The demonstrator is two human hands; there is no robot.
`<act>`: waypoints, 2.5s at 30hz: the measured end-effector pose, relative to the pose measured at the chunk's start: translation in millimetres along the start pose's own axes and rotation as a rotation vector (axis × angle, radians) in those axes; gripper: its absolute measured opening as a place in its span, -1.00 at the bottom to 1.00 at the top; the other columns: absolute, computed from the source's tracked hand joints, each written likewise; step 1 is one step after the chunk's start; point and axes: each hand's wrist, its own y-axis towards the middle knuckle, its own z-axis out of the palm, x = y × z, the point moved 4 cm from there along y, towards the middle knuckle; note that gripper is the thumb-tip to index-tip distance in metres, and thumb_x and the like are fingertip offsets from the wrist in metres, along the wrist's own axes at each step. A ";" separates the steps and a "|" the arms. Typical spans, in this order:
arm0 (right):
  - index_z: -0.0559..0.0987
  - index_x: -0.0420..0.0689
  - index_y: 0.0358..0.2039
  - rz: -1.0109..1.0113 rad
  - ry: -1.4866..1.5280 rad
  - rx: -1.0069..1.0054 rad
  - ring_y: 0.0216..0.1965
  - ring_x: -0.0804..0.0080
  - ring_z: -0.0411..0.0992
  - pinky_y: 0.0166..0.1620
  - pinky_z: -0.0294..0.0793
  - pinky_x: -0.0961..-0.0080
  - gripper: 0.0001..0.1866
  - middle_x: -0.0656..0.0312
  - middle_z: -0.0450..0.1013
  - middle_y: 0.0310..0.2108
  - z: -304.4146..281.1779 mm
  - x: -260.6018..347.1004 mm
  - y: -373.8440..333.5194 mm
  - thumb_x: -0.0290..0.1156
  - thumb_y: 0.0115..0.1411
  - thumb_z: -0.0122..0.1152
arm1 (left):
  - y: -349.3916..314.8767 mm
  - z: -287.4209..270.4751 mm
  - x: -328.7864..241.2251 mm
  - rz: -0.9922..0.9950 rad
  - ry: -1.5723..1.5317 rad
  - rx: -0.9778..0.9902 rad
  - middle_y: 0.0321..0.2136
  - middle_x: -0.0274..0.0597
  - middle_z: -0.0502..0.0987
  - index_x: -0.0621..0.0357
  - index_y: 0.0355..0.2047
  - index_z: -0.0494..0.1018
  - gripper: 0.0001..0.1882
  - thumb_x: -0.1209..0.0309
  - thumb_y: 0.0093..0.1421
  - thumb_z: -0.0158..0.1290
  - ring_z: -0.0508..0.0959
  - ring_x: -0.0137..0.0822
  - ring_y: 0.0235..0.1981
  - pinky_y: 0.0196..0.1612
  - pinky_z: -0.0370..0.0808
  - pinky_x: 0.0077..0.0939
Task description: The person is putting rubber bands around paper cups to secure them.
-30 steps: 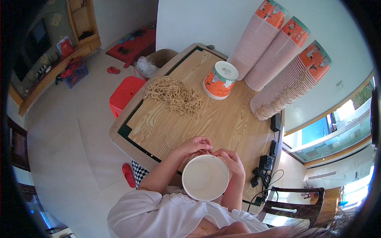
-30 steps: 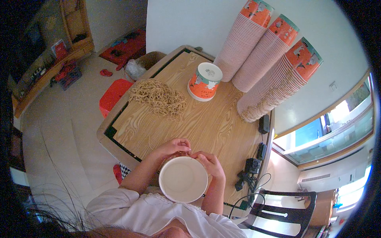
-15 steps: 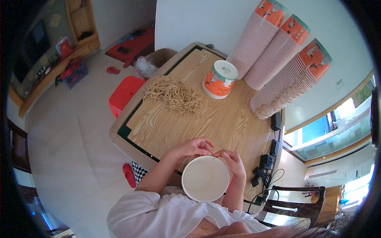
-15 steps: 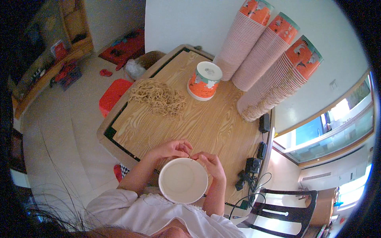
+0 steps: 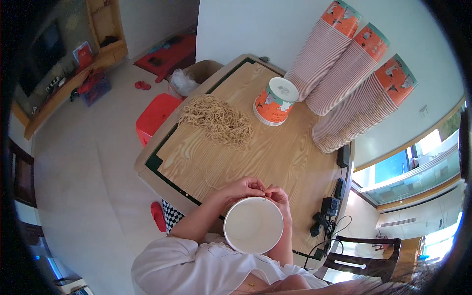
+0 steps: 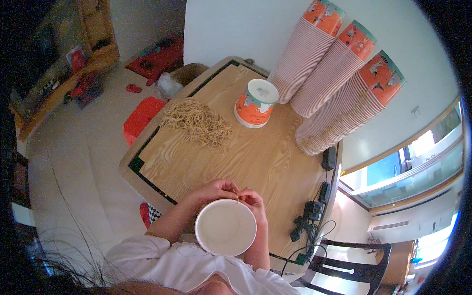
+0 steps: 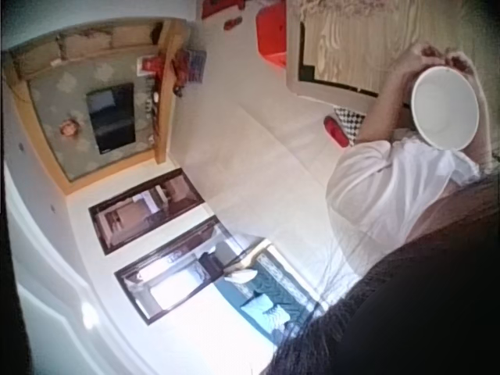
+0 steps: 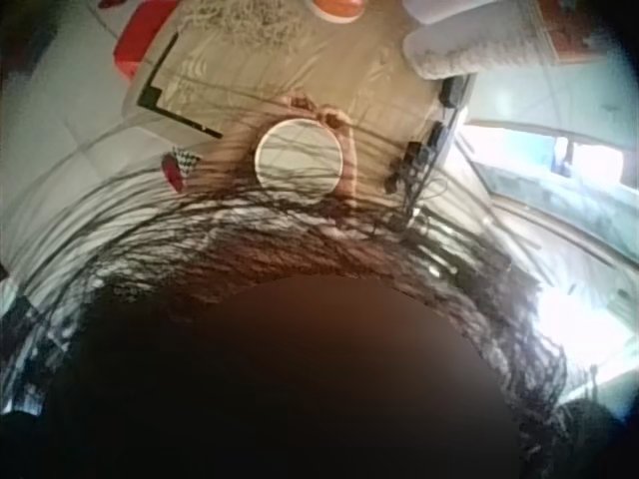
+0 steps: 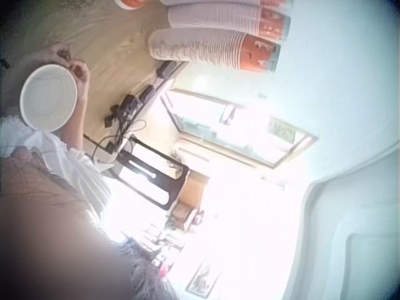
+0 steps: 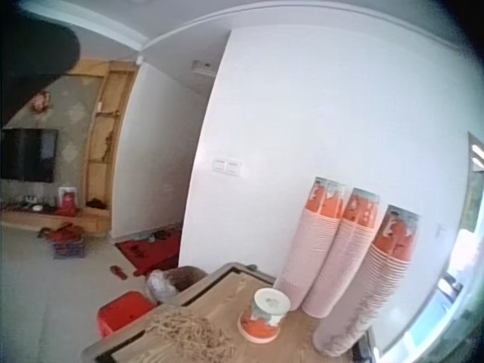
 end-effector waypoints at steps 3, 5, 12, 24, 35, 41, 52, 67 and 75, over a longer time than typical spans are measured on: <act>0.52 -0.15 -0.43 -0.079 -0.106 0.038 -0.42 0.59 0.33 -0.35 0.30 0.69 -0.85 0.33 0.36 -0.48 -10.2 1.6 -1.3 -0.68 0.00 0.13 | 6.9 5.7 2.3 -0.022 -0.039 0.023 -0.42 -0.24 0.50 0.23 -0.32 0.42 -0.83 0.47 0.06 0.07 0.50 -0.48 -0.40 -0.35 0.44 -0.66; 0.52 -0.15 -0.43 -0.071 -0.156 0.071 -0.43 0.60 0.31 -0.36 0.28 0.69 -0.85 0.32 0.35 -0.49 -8.4 -1.7 -0.3 -0.69 -0.01 0.13 | 3.4 3.1 4.8 -0.029 -0.054 -0.004 -0.42 -0.24 0.50 0.23 -0.33 0.42 -0.84 0.47 0.06 0.07 0.50 -0.47 -0.41 -0.35 0.45 -0.67; 0.52 -0.17 -0.50 -0.015 -0.156 -0.026 -0.41 0.56 0.33 -0.34 0.29 0.68 -0.91 0.30 0.36 -0.47 -4.9 3.7 -3.9 -0.65 -0.01 0.17 | 5.3 2.5 9.9 -0.021 -0.170 -0.017 -0.44 -0.24 0.49 0.22 -0.35 0.41 -0.86 0.47 0.06 0.05 0.50 -0.47 -0.42 -0.37 0.45 -0.66; 0.51 -0.19 -0.53 -0.055 -0.277 0.023 -0.41 0.53 0.34 -0.31 0.30 0.66 -0.93 0.29 0.36 -0.50 2.3 15.1 1.4 -0.64 -0.04 0.20 | 0.3 -4.7 4.7 0.005 -0.199 -0.018 -0.42 -0.23 0.48 0.23 -0.28 0.38 -0.80 0.46 0.07 0.04 0.49 -0.45 -0.41 -0.31 0.44 -0.60; 0.48 -0.19 -0.48 -0.045 -0.201 -0.039 -0.40 0.55 0.37 -0.30 0.34 0.65 -0.93 0.29 0.35 -0.49 1.5 11.8 1.7 -0.63 0.01 0.15 | -1.9 -0.4 -0.2 0.020 -0.118 -0.056 -0.47 -0.28 0.47 0.22 -0.34 0.40 -0.84 0.42 0.09 0.06 0.47 -0.49 -0.42 -0.35 0.42 -0.65; 0.46 -0.20 -0.49 -0.081 -0.253 -0.045 -0.40 0.57 0.36 -0.31 0.33 0.67 -0.94 0.30 0.35 -0.47 0.1 7.7 5.0 -0.64 0.02 0.12 | -3.5 -3.9 3.6 0.011 -0.076 -0.072 -0.47 -0.29 0.47 0.21 -0.34 0.40 -0.84 0.42 0.09 0.05 0.46 -0.51 -0.45 -0.38 0.41 -0.65; 0.48 -0.20 -0.49 -0.014 -0.269 -0.131 -0.40 0.57 0.37 -0.32 0.34 0.65 -0.95 0.30 0.38 -0.49 6.0 8.1 5.7 -0.61 0.01 0.16 | -2.6 -12.4 7.6 0.014 -0.109 -0.066 -0.40 -0.24 0.50 0.24 -0.27 0.41 -0.78 0.49 0.04 0.09 0.50 -0.48 -0.39 -0.30 0.45 -0.62; 0.48 -0.20 -0.50 -0.100 -0.308 -0.148 -0.41 0.58 0.33 -0.34 0.31 0.68 -0.93 0.31 0.36 -0.49 0.7 13.4 5.4 -0.65 0.01 0.12 | -0.2 -16.2 12.3 -0.027 0.029 -0.143 -0.46 -0.25 0.52 0.23 -0.31 0.46 -0.80 0.42 0.04 0.10 0.50 -0.47 -0.45 -0.38 0.43 -0.63; 0.48 -0.22 -0.49 -0.142 -0.318 -0.115 -0.41 0.58 0.33 -0.34 0.30 0.67 -0.94 0.29 0.36 -0.48 -1.5 12.8 6.0 -0.66 0.02 0.12 | -1.1 -23.7 17.1 0.009 0.028 -0.150 -0.49 -0.30 0.51 0.19 -0.35 0.45 -0.81 0.37 0.06 0.09 0.48 -0.52 -0.48 -0.43 0.40 -0.66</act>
